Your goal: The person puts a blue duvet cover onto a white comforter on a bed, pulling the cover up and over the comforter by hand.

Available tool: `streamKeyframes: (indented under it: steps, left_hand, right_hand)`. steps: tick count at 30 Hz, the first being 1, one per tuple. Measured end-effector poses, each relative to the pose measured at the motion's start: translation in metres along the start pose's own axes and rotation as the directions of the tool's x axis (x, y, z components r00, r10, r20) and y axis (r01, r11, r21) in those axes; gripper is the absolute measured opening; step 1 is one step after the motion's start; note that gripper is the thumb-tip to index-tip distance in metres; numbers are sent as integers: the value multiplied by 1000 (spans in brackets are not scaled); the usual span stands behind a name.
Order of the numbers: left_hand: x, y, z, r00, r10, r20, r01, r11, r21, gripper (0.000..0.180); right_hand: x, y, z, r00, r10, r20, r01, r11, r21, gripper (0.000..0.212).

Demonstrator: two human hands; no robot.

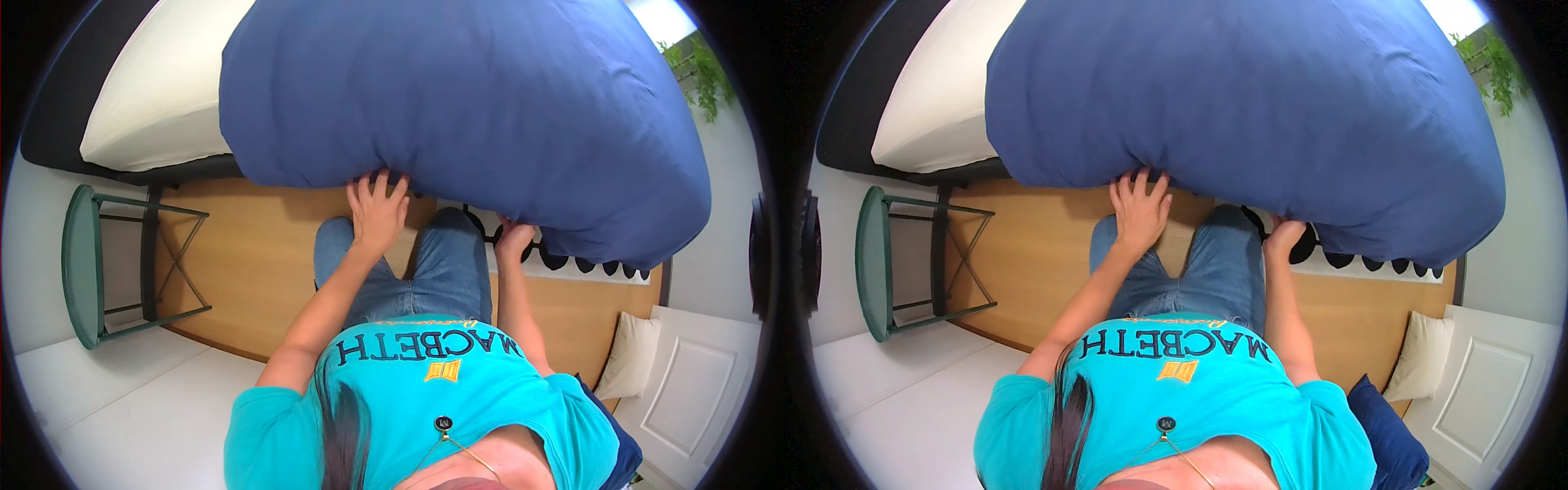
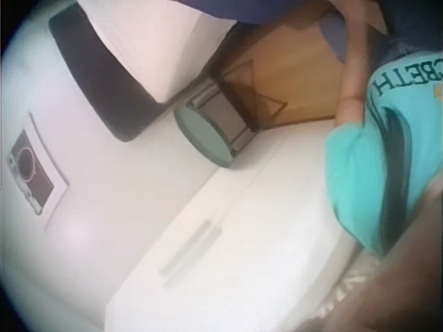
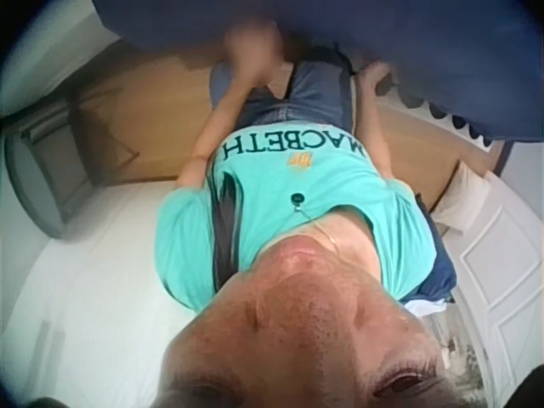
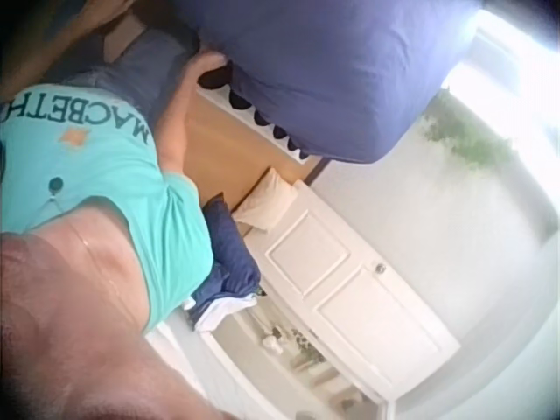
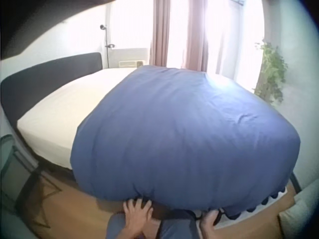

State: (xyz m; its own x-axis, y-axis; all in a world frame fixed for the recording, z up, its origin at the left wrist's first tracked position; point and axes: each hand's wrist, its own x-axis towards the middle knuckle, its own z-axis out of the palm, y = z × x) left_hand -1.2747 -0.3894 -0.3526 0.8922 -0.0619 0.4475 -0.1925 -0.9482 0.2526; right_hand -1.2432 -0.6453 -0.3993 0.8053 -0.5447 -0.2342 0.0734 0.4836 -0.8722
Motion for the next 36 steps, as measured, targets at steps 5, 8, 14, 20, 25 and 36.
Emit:
streamKeyframes:
  steps: [5,8,14,20,25,36]
  left_hand:
    - [6,-14,13,997,-31,74,32,999,-9,42]
    - [4,-21,15,997,47,55,-42,995,-93,46]
    - [9,-38,27,990,128,67,-126,992,-30,44]
    - [41,-28,32,962,-12,273,-30,989,147,36]
    - [31,-26,31,987,-12,157,-20,979,205,37]
    - [10,8,36,990,142,-9,-142,984,-110,42]
  right_hand:
    - [-63,7,-1,426,-262,866,902,199,-383,30]
    - [-53,-5,43,438,-156,885,873,-161,-461,31]
    - [-24,-1,72,582,-4,813,806,-131,-578,35]
    - [-14,-6,107,499,7,867,850,-196,-488,33]
    - [-18,-1,105,566,60,823,819,-155,-552,34]
    - [9,29,65,527,-112,843,830,-143,-538,27]
